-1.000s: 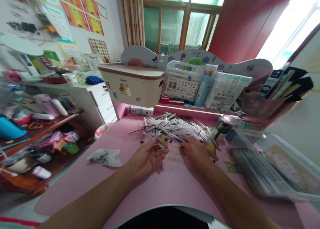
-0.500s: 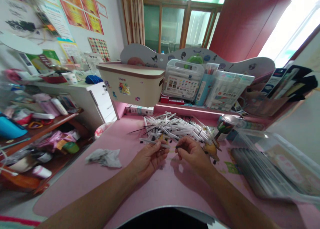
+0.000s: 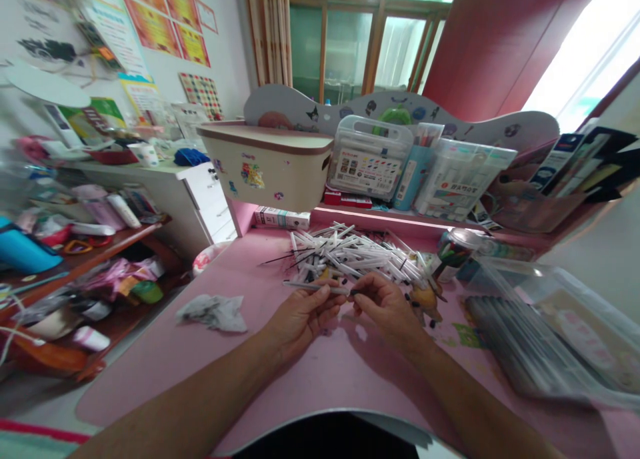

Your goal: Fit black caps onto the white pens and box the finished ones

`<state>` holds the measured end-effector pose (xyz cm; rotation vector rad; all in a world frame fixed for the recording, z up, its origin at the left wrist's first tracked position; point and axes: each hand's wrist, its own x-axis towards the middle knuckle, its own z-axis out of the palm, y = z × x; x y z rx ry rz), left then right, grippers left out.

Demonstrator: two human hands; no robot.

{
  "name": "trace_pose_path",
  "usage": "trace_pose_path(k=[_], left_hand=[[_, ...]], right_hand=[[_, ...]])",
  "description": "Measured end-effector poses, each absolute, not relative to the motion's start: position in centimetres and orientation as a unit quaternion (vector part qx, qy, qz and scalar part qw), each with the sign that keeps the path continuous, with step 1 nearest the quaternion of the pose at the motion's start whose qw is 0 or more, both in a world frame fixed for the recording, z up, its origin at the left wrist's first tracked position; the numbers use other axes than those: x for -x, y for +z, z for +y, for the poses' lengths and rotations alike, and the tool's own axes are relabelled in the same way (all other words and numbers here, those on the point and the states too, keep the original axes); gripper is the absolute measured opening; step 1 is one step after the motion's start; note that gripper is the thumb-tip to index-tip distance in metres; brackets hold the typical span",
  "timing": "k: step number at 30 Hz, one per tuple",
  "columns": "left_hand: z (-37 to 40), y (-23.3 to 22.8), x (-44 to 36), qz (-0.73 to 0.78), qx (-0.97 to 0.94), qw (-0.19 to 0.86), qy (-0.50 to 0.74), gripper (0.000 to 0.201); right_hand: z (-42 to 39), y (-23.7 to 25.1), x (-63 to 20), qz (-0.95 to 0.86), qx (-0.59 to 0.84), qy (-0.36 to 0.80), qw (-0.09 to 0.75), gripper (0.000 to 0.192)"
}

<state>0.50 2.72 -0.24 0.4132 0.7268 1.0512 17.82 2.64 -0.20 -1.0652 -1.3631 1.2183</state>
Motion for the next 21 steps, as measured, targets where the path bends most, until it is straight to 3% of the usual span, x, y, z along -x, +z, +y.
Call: trace_pose_path(k=[21], left_hand=[[2.54,-0.67,-0.42,0.327,-0.234,0.776,0.486,0.010]], right_hand=[[1.93,0.19,-17.81,-0.605,0.491,0.443,0.444,0.013]])
